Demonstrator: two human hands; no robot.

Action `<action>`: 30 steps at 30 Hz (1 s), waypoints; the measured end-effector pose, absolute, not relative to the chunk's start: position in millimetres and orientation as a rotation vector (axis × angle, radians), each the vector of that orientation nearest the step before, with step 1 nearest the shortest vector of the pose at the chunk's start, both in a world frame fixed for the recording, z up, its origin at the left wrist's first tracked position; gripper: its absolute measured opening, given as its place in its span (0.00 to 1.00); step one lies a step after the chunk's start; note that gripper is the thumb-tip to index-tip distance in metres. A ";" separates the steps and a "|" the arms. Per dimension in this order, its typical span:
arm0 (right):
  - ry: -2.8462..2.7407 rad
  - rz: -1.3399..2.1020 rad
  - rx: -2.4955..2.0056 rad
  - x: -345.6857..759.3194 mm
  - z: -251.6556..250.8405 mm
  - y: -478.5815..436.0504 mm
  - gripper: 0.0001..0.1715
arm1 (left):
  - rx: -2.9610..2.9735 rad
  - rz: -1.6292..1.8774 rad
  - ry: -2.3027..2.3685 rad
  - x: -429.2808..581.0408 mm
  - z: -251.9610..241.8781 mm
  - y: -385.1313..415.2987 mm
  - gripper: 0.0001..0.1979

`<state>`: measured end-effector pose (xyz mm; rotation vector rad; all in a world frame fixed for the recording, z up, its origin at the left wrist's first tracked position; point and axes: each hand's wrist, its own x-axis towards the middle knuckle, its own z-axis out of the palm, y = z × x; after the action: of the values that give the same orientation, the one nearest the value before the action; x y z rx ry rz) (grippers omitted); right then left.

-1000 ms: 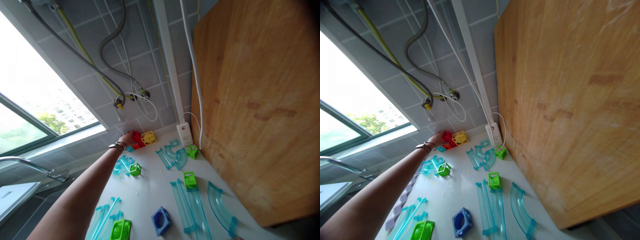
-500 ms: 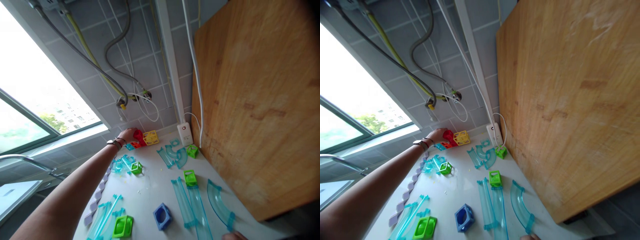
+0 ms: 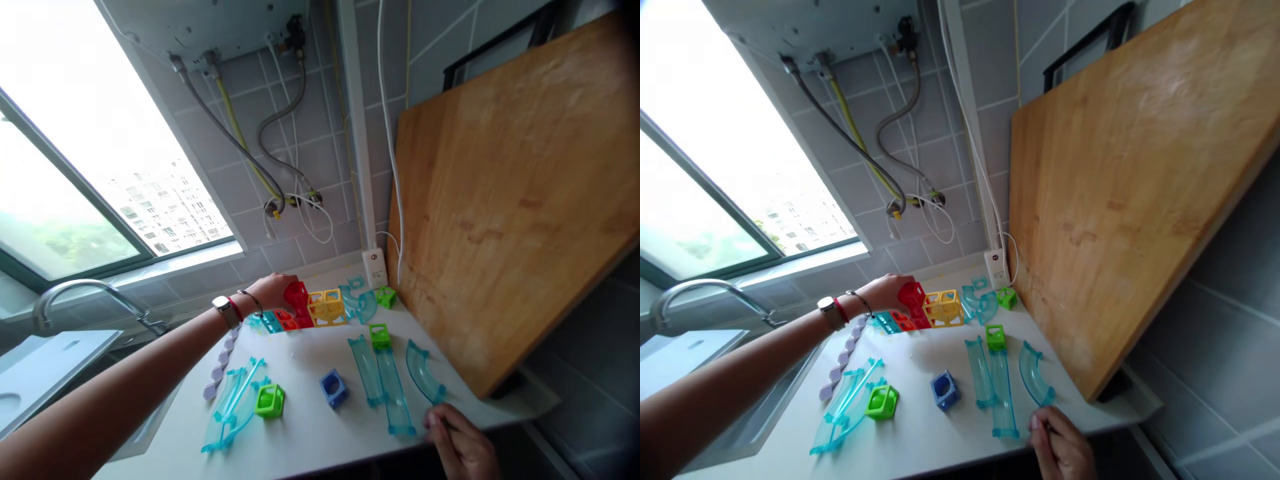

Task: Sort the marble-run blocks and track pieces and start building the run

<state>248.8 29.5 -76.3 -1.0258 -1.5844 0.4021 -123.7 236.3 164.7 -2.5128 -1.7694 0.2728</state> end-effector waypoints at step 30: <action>-2.568 0.745 -1.066 113.2 34.5 238.3 0.23 | -2.517 0.293 -1.806 -50.1 87.8 177.2 0.27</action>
<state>113.2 238.3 34.5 -1.0659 -2.5683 0.7451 -50.1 177.2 87.8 -2.5167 -1.8055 0.2928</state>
